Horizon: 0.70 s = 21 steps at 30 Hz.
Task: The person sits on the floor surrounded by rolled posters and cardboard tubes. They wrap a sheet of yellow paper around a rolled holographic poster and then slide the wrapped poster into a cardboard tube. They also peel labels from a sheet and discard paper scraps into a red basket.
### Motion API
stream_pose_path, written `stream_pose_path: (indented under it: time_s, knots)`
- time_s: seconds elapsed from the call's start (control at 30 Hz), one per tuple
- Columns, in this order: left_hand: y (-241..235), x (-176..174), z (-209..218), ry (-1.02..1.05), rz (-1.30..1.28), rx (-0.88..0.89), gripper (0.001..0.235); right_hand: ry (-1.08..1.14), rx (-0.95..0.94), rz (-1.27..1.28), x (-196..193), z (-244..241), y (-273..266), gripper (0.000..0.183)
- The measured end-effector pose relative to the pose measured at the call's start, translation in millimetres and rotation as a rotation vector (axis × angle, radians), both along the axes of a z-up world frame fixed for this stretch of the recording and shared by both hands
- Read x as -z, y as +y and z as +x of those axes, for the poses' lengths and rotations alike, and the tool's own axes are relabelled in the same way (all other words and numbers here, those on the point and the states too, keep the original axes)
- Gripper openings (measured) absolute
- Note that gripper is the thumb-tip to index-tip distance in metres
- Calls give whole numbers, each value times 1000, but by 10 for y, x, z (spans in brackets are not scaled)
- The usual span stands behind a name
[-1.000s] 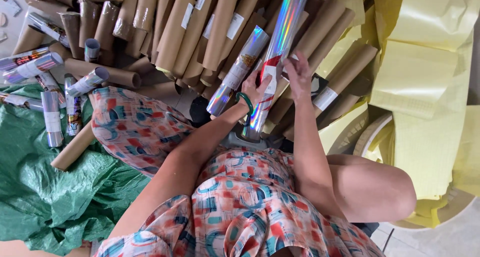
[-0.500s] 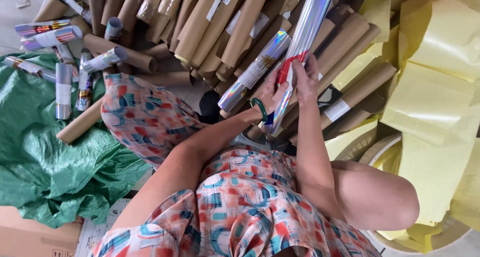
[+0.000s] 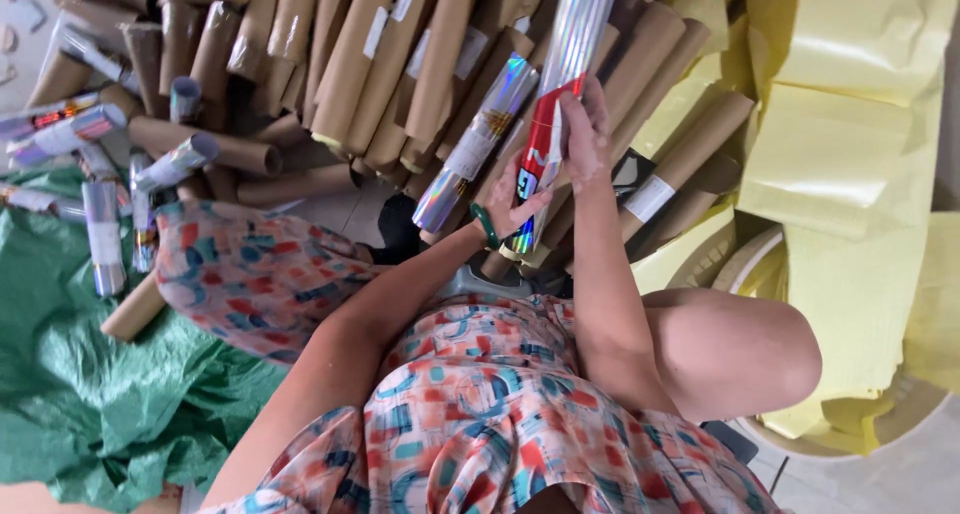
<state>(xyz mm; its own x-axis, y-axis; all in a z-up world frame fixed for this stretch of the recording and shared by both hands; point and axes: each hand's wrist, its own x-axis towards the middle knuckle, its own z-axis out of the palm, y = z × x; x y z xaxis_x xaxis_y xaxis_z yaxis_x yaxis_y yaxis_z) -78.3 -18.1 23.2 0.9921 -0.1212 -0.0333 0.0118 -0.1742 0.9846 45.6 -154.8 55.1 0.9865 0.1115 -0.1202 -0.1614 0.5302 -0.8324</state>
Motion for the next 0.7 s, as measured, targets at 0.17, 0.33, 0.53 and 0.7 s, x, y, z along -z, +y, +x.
stream_pose_path:
  time_s: [0.17,0.33,0.53,0.7]
  knots:
    - [45,-65,4,-102,16,29,91,-74,57,42,-258,51,-41,50]
    - [-22,-354,112,-183,-26,60,84,-170,159,93,-564,145,-220,50]
    - [-262,-831,320,-334,-74,89,79,-92,409,35,-814,331,-675,54]
    - [-724,-1008,638,-142,-179,10,70,-112,440,-47,-948,325,-811,66]
